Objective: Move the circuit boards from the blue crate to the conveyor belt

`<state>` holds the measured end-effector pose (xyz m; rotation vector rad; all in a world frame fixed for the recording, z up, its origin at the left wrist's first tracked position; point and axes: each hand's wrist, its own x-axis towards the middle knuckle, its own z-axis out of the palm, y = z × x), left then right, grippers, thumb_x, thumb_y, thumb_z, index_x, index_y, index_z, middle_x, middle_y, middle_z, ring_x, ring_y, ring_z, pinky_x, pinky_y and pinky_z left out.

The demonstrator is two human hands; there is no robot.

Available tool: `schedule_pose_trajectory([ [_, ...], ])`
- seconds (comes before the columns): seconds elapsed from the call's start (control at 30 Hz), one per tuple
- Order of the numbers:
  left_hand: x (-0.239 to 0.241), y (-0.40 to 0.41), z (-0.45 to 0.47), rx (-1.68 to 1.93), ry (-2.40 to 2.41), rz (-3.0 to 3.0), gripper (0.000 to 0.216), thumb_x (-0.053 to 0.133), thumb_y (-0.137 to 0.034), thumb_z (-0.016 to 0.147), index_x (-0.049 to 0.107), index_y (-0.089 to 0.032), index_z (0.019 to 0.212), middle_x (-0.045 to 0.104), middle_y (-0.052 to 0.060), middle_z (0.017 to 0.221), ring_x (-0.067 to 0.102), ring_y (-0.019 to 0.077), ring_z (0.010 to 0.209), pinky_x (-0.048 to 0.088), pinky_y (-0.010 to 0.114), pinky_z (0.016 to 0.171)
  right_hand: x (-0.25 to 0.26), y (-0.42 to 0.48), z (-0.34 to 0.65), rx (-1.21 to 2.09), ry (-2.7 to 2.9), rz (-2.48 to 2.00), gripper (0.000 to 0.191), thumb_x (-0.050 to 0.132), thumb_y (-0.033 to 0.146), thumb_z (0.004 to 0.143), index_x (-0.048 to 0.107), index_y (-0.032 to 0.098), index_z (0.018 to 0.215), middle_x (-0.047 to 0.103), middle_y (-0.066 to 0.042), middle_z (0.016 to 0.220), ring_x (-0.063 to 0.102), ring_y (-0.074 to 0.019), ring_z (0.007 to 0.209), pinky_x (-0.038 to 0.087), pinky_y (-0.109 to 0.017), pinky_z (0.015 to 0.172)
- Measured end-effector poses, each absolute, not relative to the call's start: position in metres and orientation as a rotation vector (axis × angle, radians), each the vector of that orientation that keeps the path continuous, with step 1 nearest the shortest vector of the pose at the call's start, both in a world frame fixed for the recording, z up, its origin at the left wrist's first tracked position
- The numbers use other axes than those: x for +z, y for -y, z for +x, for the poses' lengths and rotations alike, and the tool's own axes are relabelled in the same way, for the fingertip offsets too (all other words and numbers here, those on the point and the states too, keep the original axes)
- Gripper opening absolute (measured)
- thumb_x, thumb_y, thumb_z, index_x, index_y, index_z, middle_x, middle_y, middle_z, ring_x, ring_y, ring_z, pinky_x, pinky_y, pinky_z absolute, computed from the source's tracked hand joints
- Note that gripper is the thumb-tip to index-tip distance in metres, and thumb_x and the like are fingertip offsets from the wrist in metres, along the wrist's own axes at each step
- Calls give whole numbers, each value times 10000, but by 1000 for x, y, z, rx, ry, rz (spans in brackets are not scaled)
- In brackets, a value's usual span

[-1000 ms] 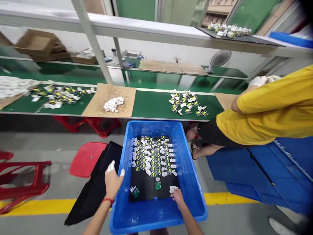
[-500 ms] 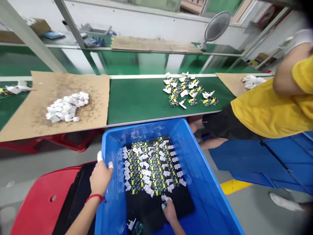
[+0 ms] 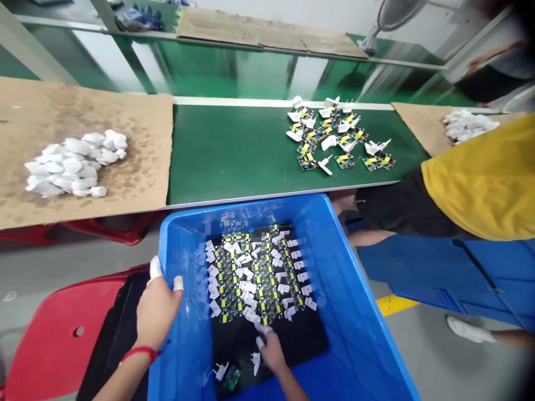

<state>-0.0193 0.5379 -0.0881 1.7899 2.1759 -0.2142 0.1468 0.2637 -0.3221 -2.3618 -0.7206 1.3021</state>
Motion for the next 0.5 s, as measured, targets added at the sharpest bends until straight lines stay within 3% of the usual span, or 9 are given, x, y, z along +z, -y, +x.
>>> schedule_pose_trajectory([
  [0.1,-89,-538,-19,-212,-2178,1785,711,404,-379,898,167,-36,1474,690,205,897,684,375,790,502,390,655,-329,-282,166,1258,653,-2538,242,570,258,912,601,153,1128,586,-92,1239,545,-236,1171,444,-474,1016],
  [0.5,-88,-536,-20,-158,-2185,1778,709,423,-387,893,164,-87,1481,695,189,891,685,374,790,511,390,652,-346,-314,172,1261,555,-2822,231,580,301,909,615,134,1065,627,-88,1125,599,-213,1061,505,-424,924],
])
